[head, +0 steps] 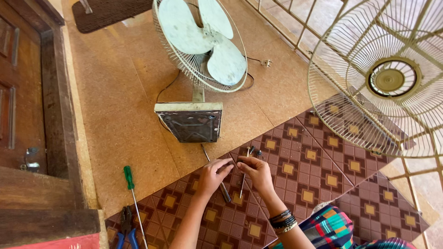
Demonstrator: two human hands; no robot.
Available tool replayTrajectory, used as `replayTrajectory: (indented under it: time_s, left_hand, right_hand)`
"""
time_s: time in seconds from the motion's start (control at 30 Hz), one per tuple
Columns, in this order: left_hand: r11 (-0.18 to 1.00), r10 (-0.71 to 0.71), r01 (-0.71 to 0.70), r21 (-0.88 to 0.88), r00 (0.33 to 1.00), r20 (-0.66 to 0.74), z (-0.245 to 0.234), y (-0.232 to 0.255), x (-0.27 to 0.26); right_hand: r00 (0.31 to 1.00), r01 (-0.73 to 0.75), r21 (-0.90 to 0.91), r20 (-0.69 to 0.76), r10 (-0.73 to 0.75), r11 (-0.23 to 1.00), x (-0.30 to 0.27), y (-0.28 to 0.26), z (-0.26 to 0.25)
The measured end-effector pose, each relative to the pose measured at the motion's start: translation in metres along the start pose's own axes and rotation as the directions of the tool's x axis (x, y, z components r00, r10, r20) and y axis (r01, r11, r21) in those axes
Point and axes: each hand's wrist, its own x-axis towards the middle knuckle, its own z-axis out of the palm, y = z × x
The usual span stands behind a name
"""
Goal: The person uses a screwdriver to remove screws from the base of a standing fan. They unscrew multiple fasteners, reposition the fan base, and continue removing screws from different sides.
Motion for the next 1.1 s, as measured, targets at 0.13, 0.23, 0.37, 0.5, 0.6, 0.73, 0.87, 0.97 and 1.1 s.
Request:
replayTrajectory:
  time_s: [0.13,0.23,0.37,0.5,0.6,0.73,0.87,0.97,1.1]
  left_hand:
    - [0.992,-0.126,0.125,0.024,0.987,0.097,0.003,0.001,0.003]
    - [0.994,-0.105,0.105,0.015,0.991,0.077,-0.002,-0.002,0.005]
    - [0.994,-0.105,0.105,0.015,0.993,0.049,-0.009,-0.004,0.003]
    - [0.985,-0.148,0.139,0.099,0.984,0.095,-0.018,-0.003,0.002]
    - [0.968,-0.214,0.189,0.167,0.965,0.149,-0.018,-0.005,0.003]
    - [0.973,-0.143,0.103,0.205,0.971,0.193,-0.007,-0.015,0.009]
    - [0.95,-0.167,0.076,0.302,0.943,0.288,0.009,-0.028,0.02]
    - [0.931,-0.212,0.088,0.355,0.921,0.328,0.014,-0.034,0.027]
    - [0.906,-0.274,0.115,0.407,0.892,0.359,0.014,-0.034,0.034]
  right_hand:
    - [0.998,-0.05,-0.29,0.022,0.058,0.956,-0.002,-0.012,0.001]
    - [0.992,-0.018,-0.5,0.101,0.079,0.866,0.006,-0.015,0.009]
    - [0.977,0.185,-0.595,0.196,-0.081,0.783,0.016,-0.007,0.019]
    - [0.978,0.207,-0.58,0.129,-0.161,0.788,0.018,0.001,0.013]
    - [0.979,0.205,-0.532,0.119,-0.167,0.822,0.015,0.002,-0.003]
    - [0.993,0.102,-0.578,0.013,-0.116,0.81,0.01,0.003,-0.02]
    - [0.988,0.135,-0.553,0.007,-0.157,0.823,0.007,0.004,-0.026]
    - [0.983,0.164,-0.548,0.023,-0.181,0.821,0.005,0.007,-0.025]
    - [0.989,0.135,-0.543,0.027,-0.143,0.829,0.002,0.008,-0.02]
